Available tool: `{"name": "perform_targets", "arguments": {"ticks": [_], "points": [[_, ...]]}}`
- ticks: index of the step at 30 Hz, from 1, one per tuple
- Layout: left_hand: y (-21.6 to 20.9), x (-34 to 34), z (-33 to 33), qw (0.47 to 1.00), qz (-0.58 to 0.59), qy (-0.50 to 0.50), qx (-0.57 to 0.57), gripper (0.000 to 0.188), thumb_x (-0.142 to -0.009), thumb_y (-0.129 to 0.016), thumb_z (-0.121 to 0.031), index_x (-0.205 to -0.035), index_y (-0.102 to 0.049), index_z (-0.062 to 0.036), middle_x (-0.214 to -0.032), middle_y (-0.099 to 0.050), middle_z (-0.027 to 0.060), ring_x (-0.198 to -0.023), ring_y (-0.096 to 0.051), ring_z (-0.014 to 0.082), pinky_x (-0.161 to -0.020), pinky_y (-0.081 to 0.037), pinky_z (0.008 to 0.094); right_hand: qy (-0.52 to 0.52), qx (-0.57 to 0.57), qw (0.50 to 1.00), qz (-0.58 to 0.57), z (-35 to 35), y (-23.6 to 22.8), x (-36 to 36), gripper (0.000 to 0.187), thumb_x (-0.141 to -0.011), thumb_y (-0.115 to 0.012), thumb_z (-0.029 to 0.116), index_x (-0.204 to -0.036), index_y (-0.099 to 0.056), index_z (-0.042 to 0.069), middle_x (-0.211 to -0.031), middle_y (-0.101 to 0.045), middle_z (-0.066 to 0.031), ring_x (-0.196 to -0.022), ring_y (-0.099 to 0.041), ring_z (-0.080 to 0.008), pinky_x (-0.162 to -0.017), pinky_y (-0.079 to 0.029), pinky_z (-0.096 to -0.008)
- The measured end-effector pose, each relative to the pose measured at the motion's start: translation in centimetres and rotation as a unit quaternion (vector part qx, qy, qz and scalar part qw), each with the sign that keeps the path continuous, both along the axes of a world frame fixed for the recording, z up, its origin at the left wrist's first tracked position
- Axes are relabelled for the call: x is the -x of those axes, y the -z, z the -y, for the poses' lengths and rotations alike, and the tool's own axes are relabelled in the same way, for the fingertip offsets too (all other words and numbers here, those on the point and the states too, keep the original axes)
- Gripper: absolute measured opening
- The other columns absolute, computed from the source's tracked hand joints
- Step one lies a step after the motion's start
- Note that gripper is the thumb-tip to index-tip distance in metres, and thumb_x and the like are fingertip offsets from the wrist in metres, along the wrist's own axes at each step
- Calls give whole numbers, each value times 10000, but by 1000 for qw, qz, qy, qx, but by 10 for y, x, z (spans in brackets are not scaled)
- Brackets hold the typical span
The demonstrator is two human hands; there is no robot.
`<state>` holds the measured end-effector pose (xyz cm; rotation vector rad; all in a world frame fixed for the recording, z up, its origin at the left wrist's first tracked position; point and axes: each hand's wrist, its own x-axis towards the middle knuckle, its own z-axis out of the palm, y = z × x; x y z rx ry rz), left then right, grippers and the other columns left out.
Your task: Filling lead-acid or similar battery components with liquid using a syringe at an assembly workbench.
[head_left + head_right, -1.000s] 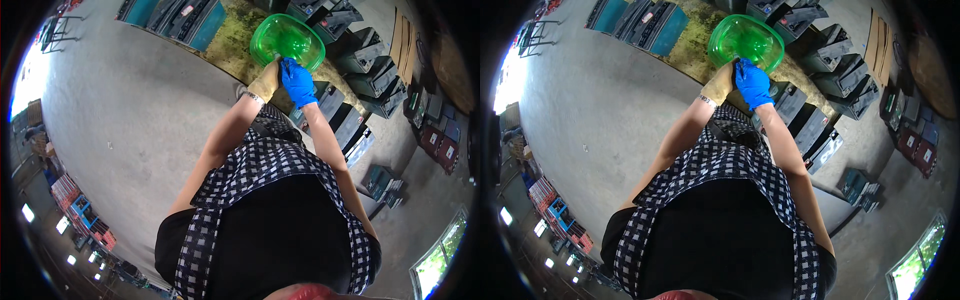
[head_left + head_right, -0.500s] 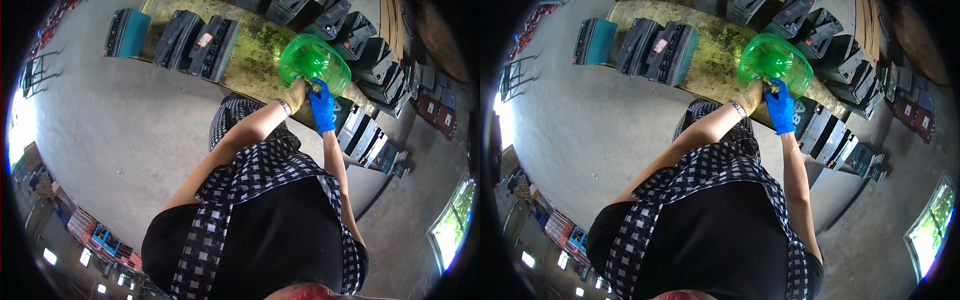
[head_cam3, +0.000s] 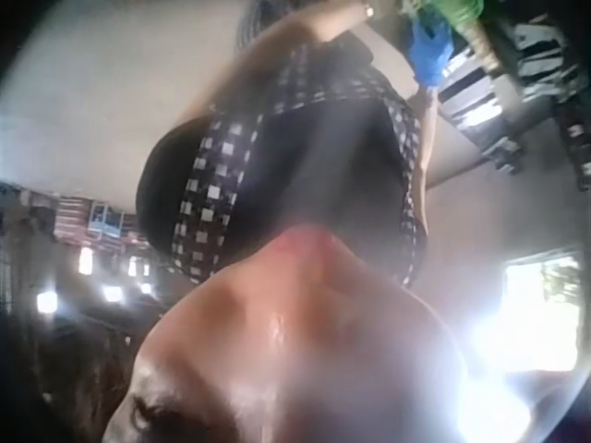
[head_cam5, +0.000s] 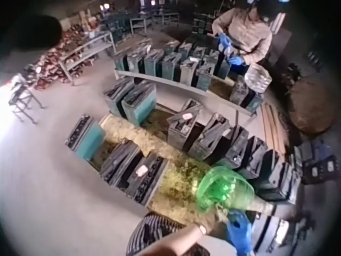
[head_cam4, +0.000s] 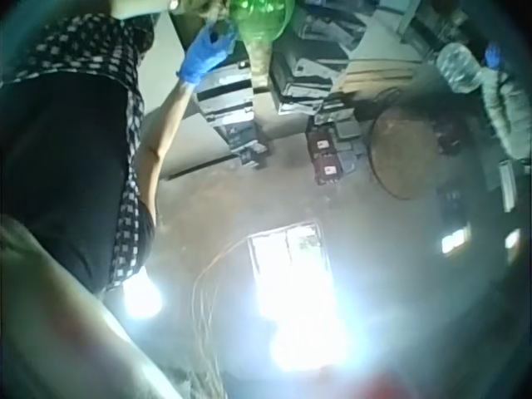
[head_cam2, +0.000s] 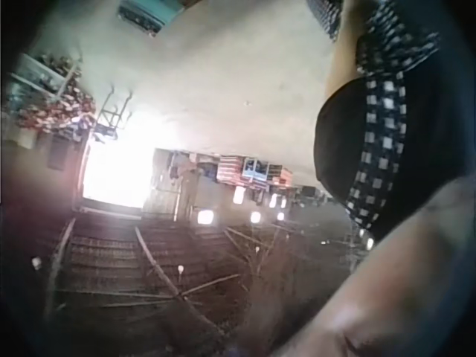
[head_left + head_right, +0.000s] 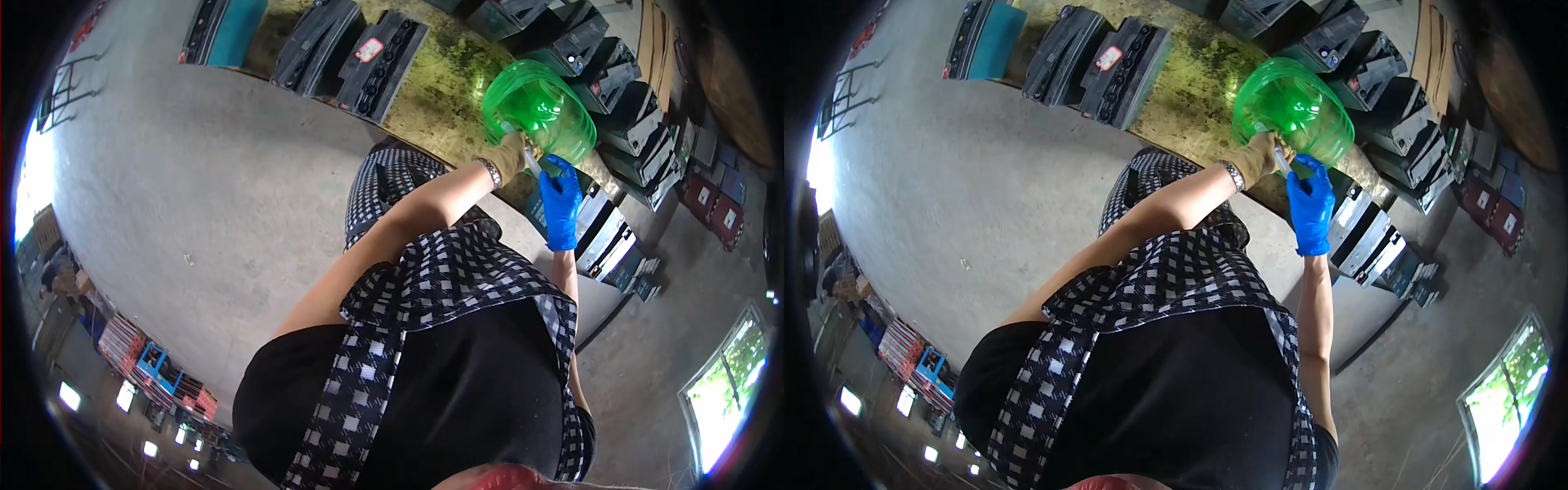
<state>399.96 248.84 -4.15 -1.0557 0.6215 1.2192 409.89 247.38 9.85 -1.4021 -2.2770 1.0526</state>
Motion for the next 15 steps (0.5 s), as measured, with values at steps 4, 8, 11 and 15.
{"name": "perform_targets", "arguments": {"ticks": [4,8,11,15], "points": [[10,-9,-8,1000,14,-14,10,278,-976,-417,-236,-738,-443,-94,-590,-424,69,-451,-437,240,-475,-464,408,58,93,994,0,-3,-10,-9,306,-866,-659,11,-1168,-636,58,-996,-643,-2,-710,-527,-38,-640,-447,-219],[36,-34,-25,999,22,-30,-1,232,-964,-422,-237,-816,-472,-65,-663,-480,118,-517,-495,285,-488,-481,456,24,91,995,-15,-8,-14,-17,330,-904,-621,7,-1230,-604,57,-699,-548,37,-558,-427,-23,-500,-340,-186],[52,-51,-34,995,56,-84,-8,236,-968,-437,-261,-875,-518,-60,-748,-535,137,-590,-546,309,-551,-528,503,58,149,987,-18,-14,-16,-22,298,-914,-622,5,-1206,-615,62,-781,-586,29,-605,-444,-20,-540,-359,-186],[39,-44,-29,996,35,-65,-42,238,-964,-464,-282,-986,-534,-56,-846,-581,141,-699,-612,336,-614,-538,549,49,210,976,-43,-27,-22,-20,292,-951,-599,63,-1243,-593,63,-639,-494,44,-533,-388,-17,-470,-290,-190]]}}
